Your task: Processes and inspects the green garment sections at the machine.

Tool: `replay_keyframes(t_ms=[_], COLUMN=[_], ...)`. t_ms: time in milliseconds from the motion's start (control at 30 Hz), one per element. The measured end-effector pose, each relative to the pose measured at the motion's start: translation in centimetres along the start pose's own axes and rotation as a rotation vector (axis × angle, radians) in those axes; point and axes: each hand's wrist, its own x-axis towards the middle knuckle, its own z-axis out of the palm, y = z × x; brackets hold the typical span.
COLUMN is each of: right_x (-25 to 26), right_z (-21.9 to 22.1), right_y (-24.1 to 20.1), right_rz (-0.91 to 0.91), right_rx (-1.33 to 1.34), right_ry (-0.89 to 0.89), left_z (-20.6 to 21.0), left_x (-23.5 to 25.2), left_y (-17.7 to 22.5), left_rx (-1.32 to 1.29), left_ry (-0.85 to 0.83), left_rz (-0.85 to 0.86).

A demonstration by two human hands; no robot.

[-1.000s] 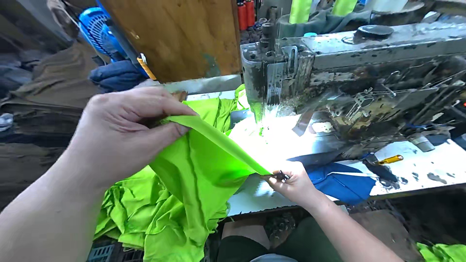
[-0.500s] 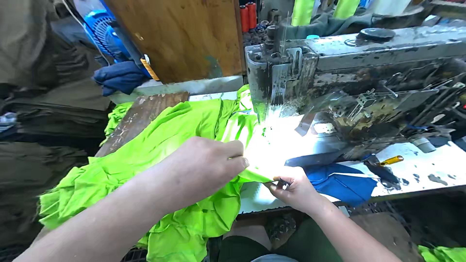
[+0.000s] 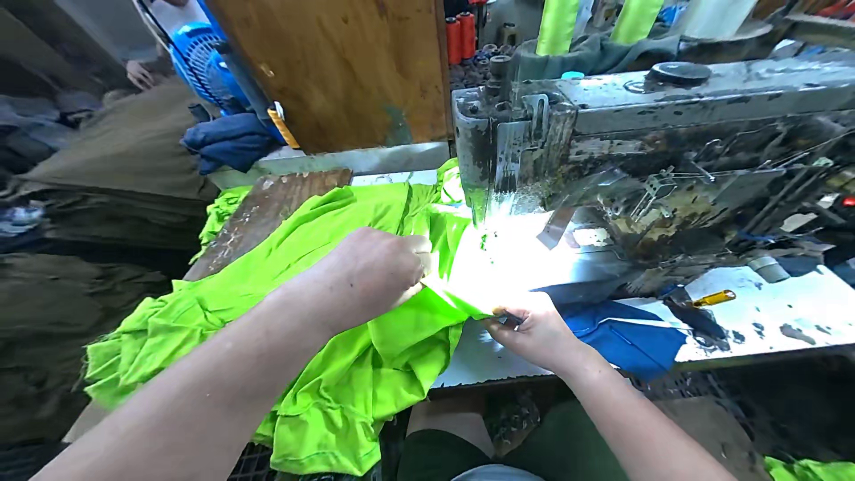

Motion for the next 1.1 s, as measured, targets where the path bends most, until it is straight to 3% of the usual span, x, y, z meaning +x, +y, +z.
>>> replay_keyframes(t_ms=[133,233,300,433,500,667,833,967,1100], right_x=[0.5,1.0,1.1,0.6,0.4,0.4,0.4,-0.2,-0.3], right_z=[-0.7,-1.2,-1.4,-1.2,-1.2,-0.8,-0.7,-0.5,-0.6], right_y=[-1.3,-2.1,-2.4,-2.0,-1.6,-1.3,-1.6,-1.3,-0.9], right_rz=[0.183,0.337,0.376,0.297,0.267,0.249,0.276,0.22,0.183], right_rx=[0.167,0.271,0.326,0.389,0.366,0.325,0.368,0.392,0.347], right_ry=[-0.037,-0.066,-0.07,-0.069,-0.08,-0.089,-0.061,-0.077,-0.058], left_z=[0.7,1.1,1.3,-0.3,-0.5,-0.2,1.6,1.5,1.0], left_x=[0.2,0.4,0.4,0.5,1.0,2.0,1.7,1.5,1.8], left_y=[-0.1,0.9,2.0,4.7,5.0,1.5,-0.7,1.6,0.2], left_rx=[-0.087,-0.386,-0.451,0.007,0.149,0.168,-0.064,-0.355,-0.153], left_ry=[0.065,0.063,0.151,0.277,0.258,0.072,0.061,0.077,0.033], left_rz=[-0.116,-0.264,-0.165,0.3,0.388,0.184,0.015,0.063,0.186])
